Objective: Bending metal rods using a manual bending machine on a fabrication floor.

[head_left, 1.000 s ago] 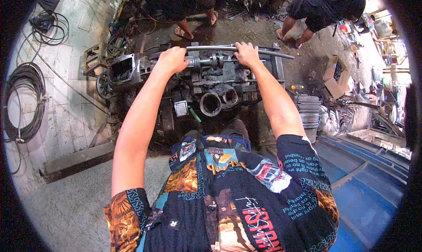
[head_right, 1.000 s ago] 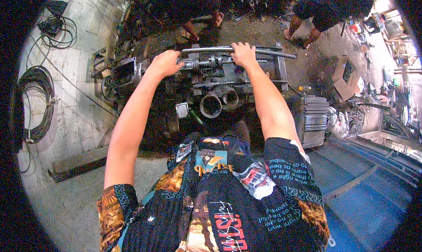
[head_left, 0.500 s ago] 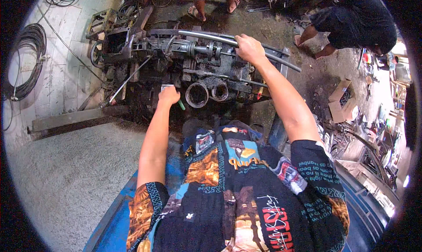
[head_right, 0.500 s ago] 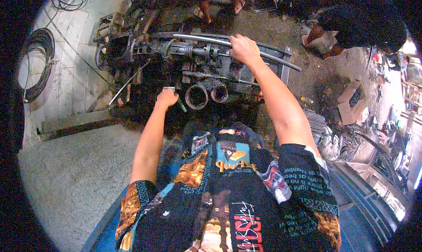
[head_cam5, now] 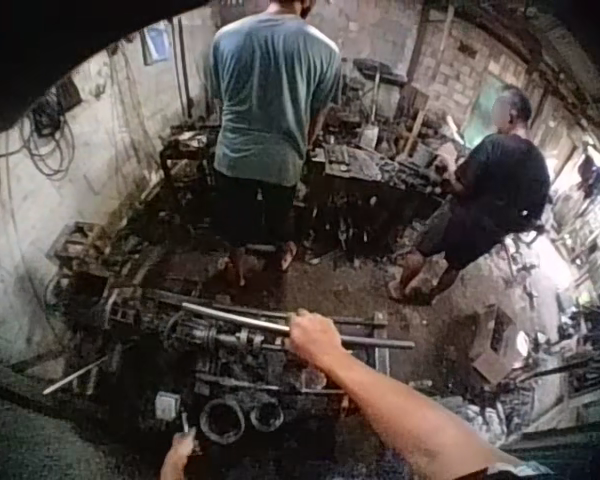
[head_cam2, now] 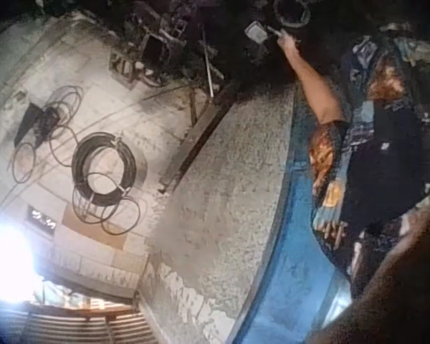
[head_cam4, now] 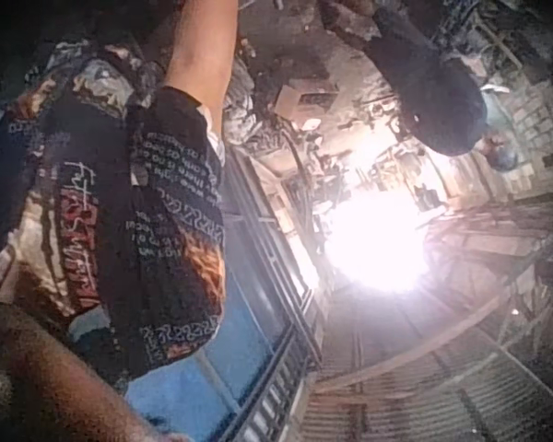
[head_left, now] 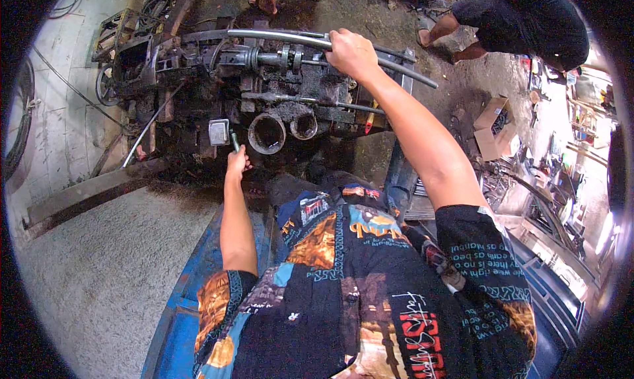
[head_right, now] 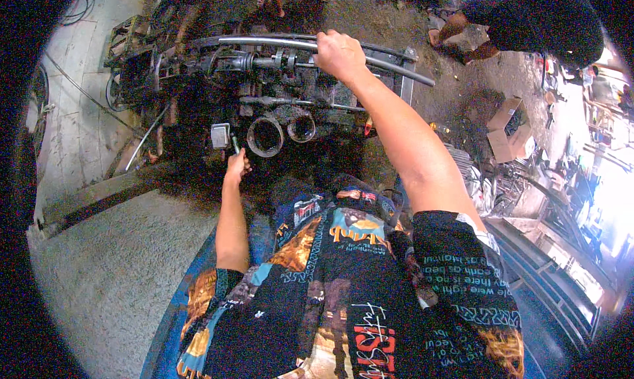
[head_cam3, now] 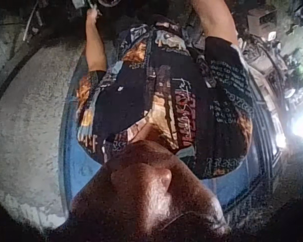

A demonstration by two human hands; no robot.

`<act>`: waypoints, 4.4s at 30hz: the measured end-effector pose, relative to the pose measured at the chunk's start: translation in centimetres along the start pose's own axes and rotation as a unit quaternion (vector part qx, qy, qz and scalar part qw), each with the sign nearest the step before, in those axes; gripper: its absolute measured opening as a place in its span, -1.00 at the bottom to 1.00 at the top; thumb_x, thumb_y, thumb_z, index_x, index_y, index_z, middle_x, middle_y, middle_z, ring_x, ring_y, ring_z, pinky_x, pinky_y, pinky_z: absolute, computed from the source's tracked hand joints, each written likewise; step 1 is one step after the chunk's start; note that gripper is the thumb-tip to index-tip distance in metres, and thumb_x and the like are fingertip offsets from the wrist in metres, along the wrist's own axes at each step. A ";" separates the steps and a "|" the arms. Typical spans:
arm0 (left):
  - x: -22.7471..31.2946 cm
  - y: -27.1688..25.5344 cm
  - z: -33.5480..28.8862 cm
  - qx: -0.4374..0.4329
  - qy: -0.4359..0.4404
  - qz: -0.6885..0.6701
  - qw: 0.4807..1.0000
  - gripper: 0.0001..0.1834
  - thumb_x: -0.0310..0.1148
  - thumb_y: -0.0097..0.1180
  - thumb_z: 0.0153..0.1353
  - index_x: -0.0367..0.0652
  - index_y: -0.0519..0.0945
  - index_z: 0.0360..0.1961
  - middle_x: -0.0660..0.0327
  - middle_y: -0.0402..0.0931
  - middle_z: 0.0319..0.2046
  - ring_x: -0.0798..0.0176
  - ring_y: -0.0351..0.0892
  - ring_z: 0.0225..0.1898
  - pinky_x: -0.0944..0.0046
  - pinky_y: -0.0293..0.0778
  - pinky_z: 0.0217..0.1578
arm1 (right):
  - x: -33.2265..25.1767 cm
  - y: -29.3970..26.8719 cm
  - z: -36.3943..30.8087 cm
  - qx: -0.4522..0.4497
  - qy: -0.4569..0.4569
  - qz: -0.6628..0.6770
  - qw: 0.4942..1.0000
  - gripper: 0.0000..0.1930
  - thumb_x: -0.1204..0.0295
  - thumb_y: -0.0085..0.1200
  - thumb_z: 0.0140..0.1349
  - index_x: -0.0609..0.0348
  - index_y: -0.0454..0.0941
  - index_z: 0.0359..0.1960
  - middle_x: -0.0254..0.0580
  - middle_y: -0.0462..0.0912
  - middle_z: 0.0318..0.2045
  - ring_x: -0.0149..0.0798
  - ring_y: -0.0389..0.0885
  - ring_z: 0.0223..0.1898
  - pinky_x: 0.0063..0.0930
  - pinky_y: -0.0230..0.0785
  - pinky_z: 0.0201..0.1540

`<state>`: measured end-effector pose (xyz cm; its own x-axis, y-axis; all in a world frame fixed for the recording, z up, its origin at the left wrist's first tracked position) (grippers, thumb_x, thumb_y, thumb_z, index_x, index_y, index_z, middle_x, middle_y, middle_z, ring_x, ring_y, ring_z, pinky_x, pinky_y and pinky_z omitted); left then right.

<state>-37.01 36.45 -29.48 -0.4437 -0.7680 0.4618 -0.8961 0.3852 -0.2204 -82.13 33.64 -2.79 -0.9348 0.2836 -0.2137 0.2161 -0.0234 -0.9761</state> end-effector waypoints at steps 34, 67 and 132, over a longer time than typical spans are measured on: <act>7.9 -0.7 -7.2 0.246 0.134 0.323 0.904 -0.55 -0.22 0.17 0.14 0.10 0.57 0.11 -0.04 0.59 -0.04 -0.14 0.57 0.00 -0.04 0.48 0.03 | -0.4 -1.4 -4.6 0.124 -0.028 -0.038 0.991 -0.56 0.27 0.22 0.01 0.12 0.48 -0.05 -0.11 0.55 -0.15 -0.07 0.51 -0.02 -0.08 0.34 0.06; 7.1 0.2 -10.0 0.278 0.169 0.226 0.918 -0.57 -0.31 0.11 0.23 -0.03 0.52 0.16 -0.07 0.58 -0.03 -0.15 0.55 0.01 -0.02 0.45 0.02 | 0.3 -0.7 -7.0 0.164 0.088 0.009 0.983 -0.66 0.50 -0.09 0.14 0.13 0.39 0.00 -0.07 0.41 -0.04 0.01 0.37 0.07 0.05 0.13 0.21; 6.4 -0.8 -8.6 0.295 0.207 0.234 0.903 -0.58 -0.31 0.18 0.16 -0.04 0.58 0.08 -0.09 0.61 -0.11 -0.16 0.57 -0.03 -0.02 0.46 0.01 | 1.1 -1.1 -7.6 0.202 0.071 -0.016 0.977 -0.64 0.45 -0.05 0.17 0.09 0.44 0.04 -0.11 0.43 -0.11 -0.04 0.39 -0.01 -0.03 0.19 0.15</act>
<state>-39.01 35.65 -18.94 -0.8435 -0.2873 0.4539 -0.5139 0.1856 -0.8375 -81.24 41.25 -1.68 -0.8842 0.4203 -0.2037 0.0323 -0.3800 -0.9244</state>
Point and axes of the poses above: each hand's wrist, its own z-axis towards the middle knuckle, its own y-axis out of the palm, x = y × z, the point moved 6 cm from there along z, towards the middle knuckle
